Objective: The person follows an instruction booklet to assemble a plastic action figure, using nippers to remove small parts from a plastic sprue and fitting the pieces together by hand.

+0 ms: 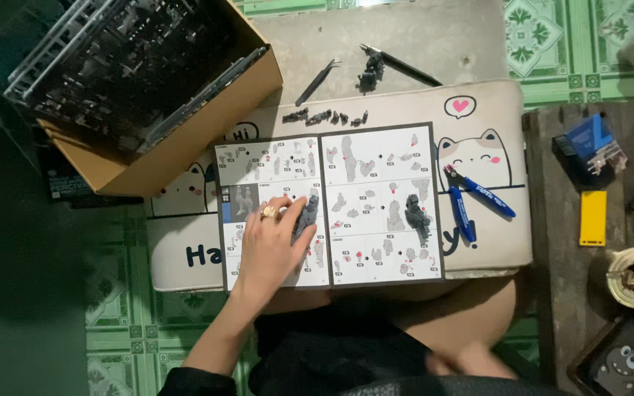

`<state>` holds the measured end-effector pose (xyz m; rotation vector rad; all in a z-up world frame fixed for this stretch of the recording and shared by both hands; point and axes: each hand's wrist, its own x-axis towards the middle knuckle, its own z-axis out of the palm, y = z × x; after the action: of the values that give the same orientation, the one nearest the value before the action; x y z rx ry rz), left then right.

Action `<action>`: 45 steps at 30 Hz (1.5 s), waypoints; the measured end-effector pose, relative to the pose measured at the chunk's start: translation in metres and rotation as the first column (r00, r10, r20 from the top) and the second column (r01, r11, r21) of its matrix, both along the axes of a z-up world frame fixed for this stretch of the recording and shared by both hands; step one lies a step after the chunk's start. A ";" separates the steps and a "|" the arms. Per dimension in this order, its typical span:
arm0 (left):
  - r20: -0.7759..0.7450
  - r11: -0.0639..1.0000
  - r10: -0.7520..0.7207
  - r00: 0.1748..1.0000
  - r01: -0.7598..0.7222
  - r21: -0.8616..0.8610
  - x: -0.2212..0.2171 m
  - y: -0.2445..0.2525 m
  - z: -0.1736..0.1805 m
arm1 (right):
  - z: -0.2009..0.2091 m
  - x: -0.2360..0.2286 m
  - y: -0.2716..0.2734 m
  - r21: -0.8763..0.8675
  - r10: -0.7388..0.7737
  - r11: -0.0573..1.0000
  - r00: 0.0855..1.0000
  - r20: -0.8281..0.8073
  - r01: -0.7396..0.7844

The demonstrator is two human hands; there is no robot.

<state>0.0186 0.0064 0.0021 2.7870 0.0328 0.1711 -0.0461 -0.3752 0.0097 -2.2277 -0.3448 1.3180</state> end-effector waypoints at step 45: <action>-0.129 0.455 -0.020 0.991 -0.105 -0.884 0.001 -0.037 0.014 | -0.002 0.200 0.132 0.330 -0.136 0.921 0.624 0.769 -0.207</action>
<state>0.0197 -0.0311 0.0164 1.6960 0.1728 -0.0218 0.1541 -0.2433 0.0081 -2.3044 -0.8859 0.1360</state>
